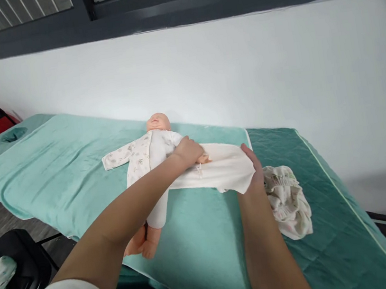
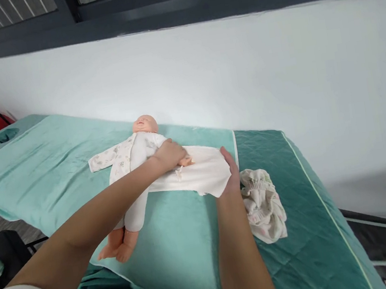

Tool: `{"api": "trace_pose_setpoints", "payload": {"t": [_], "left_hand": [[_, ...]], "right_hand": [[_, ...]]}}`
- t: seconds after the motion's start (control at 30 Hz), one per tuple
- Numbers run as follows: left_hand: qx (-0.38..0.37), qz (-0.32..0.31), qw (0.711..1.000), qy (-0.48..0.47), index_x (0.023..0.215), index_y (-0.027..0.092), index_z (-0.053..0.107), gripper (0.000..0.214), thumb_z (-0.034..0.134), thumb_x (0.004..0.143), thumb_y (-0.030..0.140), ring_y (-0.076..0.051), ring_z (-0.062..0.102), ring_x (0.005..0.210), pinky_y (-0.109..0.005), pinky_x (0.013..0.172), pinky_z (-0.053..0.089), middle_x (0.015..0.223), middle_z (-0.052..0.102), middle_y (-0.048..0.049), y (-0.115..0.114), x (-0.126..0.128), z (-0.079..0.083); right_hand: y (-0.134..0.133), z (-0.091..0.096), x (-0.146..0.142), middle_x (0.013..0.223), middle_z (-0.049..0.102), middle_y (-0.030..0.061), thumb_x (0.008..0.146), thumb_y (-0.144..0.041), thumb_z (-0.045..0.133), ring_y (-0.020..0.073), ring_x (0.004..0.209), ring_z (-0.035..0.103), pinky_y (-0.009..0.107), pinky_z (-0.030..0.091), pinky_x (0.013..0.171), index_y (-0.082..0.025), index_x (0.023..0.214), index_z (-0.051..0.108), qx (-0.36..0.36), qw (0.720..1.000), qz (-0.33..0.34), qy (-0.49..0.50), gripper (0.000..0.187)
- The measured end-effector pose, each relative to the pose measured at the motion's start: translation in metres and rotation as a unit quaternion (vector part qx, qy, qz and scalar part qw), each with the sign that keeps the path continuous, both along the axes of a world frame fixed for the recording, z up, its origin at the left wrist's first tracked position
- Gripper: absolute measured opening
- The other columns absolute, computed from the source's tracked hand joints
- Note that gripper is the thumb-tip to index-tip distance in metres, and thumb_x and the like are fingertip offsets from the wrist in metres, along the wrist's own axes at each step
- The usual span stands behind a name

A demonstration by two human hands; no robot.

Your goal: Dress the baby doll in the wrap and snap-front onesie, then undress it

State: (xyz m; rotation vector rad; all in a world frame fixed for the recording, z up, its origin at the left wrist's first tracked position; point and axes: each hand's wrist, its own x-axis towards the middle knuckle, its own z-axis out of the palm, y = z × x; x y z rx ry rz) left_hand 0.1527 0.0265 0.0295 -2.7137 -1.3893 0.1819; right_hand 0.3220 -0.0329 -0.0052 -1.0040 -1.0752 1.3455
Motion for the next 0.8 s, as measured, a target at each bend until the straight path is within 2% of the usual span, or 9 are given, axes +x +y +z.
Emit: {"api": "trace_pose_setpoints", "payload": {"t": [0.1, 0.23, 0.33, 0.43, 0.5, 0.6, 0.67, 0.73, 0.8], "left_hand": [[-0.001, 0.017, 1.000, -0.013, 0.093, 0.013, 0.077, 0.020, 0.058, 0.088, 0.018, -0.031, 0.063, 0.107, -0.043, 0.096, 0.033, 0.109, 0.075, -0.0183, 0.000, 0.007, -0.010], [-0.013, 0.038, 0.998, -0.039, 0.090, 0.011, 0.078, 0.017, 0.063, 0.083, 0.015, -0.032, 0.063, 0.107, -0.043, 0.096, 0.034, 0.107, 0.075, -0.0215, 0.000, 0.014, -0.015], [-0.026, 0.028, 0.996, -0.076, 0.093, 0.011, 0.076, 0.018, 0.067, 0.079, 0.018, -0.034, 0.060, 0.115, -0.041, 0.098, 0.037, 0.115, 0.072, -0.0216, -0.004, 0.004, -0.007], [-0.036, 0.016, 0.990, -0.135, 0.105, 0.013, 0.073, 0.025, 0.058, 0.087, 0.023, -0.031, 0.062, 0.111, -0.037, 0.092, 0.043, 0.122, 0.070, -0.0189, -0.011, -0.019, 0.009], [-0.073, 0.029, 0.964, -0.254, 0.104, 0.013, 0.071, 0.026, 0.051, 0.090, 0.023, -0.027, 0.066, 0.098, -0.034, 0.083, 0.046, 0.111, 0.072, -0.0156, -0.018, -0.039, 0.020], [-0.177, 0.066, 0.849, -0.494, 0.104, 0.014, 0.069, 0.033, 0.044, 0.096, 0.033, -0.024, 0.067, 0.090, -0.032, 0.081, 0.049, 0.098, 0.073, -0.0112, -0.027, -0.068, 0.032], [-0.241, 0.083, 0.794, -0.552, 0.114, 0.016, 0.067, 0.040, 0.050, 0.094, 0.046, -0.026, 0.068, 0.096, -0.033, 0.084, 0.050, 0.100, 0.073, -0.0105, -0.033, -0.081, 0.036], [-0.266, 0.104, 0.794, -0.537, 0.125, 0.017, 0.063, 0.053, 0.067, 0.083, 0.048, -0.029, 0.067, 0.103, -0.033, 0.087, 0.050, 0.107, 0.073, -0.0114, -0.037, -0.087, 0.037], [-0.245, 0.129, 0.818, -0.505, 0.129, 0.015, 0.062, 0.060, 0.076, 0.075, 0.038, -0.029, 0.067, 0.105, -0.032, 0.088, 0.050, 0.110, 0.072, -0.0129, -0.037, -0.086, 0.036]], "right_hand": [[-0.006, 0.009, -0.011, 0.087, 0.073, 0.0122, 0.087, -0.073, 0.038, 0.0355, 0.107, 0.067, 0.054, 0.054, 0.088, -0.023, 0.101, 0.071, -0.053, 0.996, 0.035, 0.068, 0.062], [-0.011, 0.012, -0.039, 0.096, 0.073, 0.0141, 0.088, -0.074, 0.035, 0.0335, 0.110, 0.067, 0.051, 0.055, 0.089, -0.022, 0.104, 0.070, -0.051, 0.992, 0.070, 0.094, 0.065], [-0.017, 0.009, -0.056, 0.108, 0.073, 0.0094, 0.084, -0.064, 0.055, 0.0309, 0.114, 0.066, 0.047, 0.057, 0.091, -0.025, 0.114, 0.065, -0.007, 0.994, 0.027, 0.102, 0.050], [-0.022, 0.005, -0.065, 0.121, 0.070, 0.0062, 0.077, -0.053, 0.069, 0.0298, 0.117, 0.064, 0.045, 0.057, 0.092, -0.028, 0.119, 0.061, 0.039, 0.994, 0.015, 0.102, 0.050], [-0.025, 0.002, -0.070, 0.132, 0.065, 0.0059, 0.076, -0.048, 0.073, 0.0288, 0.121, 0.062, 0.043, 0.056, 0.094, -0.029, 0.124, 0.059, 0.053, 0.993, 0.038, 0.101, 0.054], [-0.030, -0.001, -0.082, 0.145, 0.055, 0.0038, 0.078, -0.040, 0.076, 0.0246, 0.119, 0.061, 0.038, 0.055, 0.092, -0.033, 0.134, 0.055, 0.090, 0.990, 0.083, 0.077, 0.061], [-0.033, -0.004, -0.092, 0.147, 0.051, 0.0021, 0.080, -0.037, 0.075, 0.0195, 0.102, 0.064, 0.033, 0.055, 0.082, -0.037, 0.138, 0.052, 0.115, 0.987, 0.106, 0.044, 0.063], [-0.036, -0.009, -0.102, 0.130, 0.061, 0.0025, 0.082, -0.038, 0.074, 0.0142, 0.076, 0.059, 0.029, 0.052, 0.065, -0.037, 0.139, 0.052, 0.121, 0.983, 0.135, 0.008, 0.061], [-0.037, -0.014, -0.110, 0.092, 0.063, -0.0007, 0.084, -0.040, 0.072, 0.0127, 0.060, 0.047, 0.027, 0.043, 0.054, -0.033, 0.138, 0.053, 0.113, 0.981, 0.159, -0.025, 0.058]]}}
